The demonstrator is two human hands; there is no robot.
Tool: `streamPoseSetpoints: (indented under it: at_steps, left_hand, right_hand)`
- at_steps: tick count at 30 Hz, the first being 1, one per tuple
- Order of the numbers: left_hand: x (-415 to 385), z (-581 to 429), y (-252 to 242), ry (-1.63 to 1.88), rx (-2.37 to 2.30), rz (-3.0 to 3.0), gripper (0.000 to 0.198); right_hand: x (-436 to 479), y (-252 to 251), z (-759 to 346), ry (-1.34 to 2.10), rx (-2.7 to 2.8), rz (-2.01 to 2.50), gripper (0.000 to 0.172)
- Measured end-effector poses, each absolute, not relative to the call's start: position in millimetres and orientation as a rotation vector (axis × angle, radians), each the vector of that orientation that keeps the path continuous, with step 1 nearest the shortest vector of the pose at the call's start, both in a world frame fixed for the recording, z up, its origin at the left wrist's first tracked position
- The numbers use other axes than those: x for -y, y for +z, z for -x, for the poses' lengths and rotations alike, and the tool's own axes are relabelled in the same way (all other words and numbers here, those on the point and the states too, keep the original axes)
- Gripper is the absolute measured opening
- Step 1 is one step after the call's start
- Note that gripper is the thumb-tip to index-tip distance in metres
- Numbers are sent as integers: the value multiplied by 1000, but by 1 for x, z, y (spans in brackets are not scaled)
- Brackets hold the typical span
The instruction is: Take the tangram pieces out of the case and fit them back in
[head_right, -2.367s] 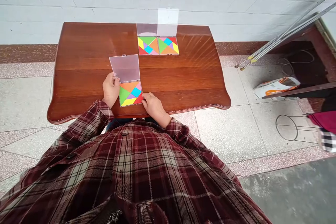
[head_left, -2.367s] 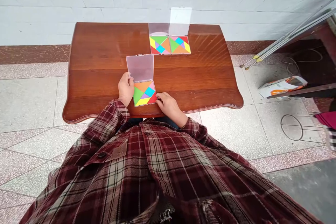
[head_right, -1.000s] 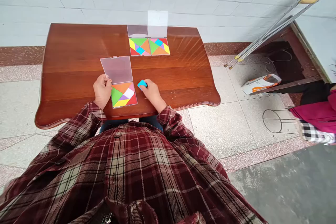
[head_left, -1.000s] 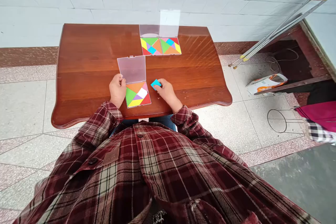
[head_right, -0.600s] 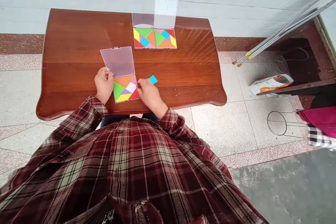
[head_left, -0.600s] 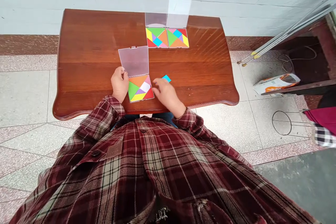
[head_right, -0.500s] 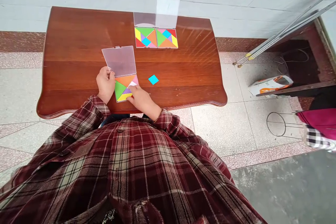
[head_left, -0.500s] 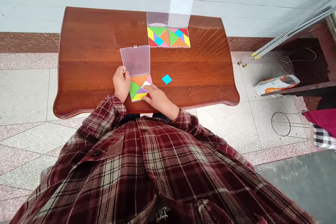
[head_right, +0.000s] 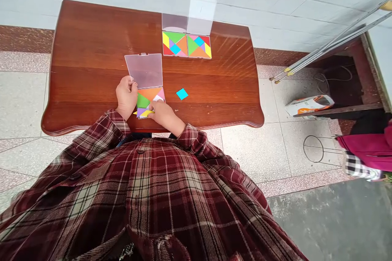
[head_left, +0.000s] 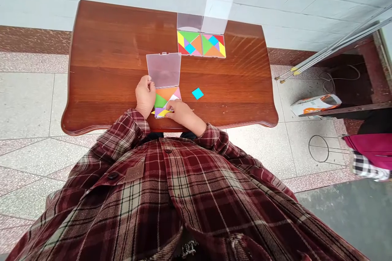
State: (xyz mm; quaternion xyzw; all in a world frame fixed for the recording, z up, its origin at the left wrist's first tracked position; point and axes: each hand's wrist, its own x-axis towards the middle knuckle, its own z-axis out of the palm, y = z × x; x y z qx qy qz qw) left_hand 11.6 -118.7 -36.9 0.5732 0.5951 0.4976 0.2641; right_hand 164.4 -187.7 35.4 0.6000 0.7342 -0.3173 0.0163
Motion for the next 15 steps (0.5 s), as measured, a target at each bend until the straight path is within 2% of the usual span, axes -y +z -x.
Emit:
streamPoseSetpoints:
  at_steps: [4, 11, 15]
  left_hand:
    - [119, -11, -34, 1300, -1626, -1568, 11]
    - [119, -10, -35, 1335, -1603, -1575, 8]
    - [118, -10, -37, 1319, -1616, -1582, 9]
  right_hand:
    - [189, 38, -163, -936, -2320, -1853, 17]
    - [193, 42, -156, -879, -2308, -1830, 29]
    - [194, 45, -148, -795, -2330, -1857, 43]
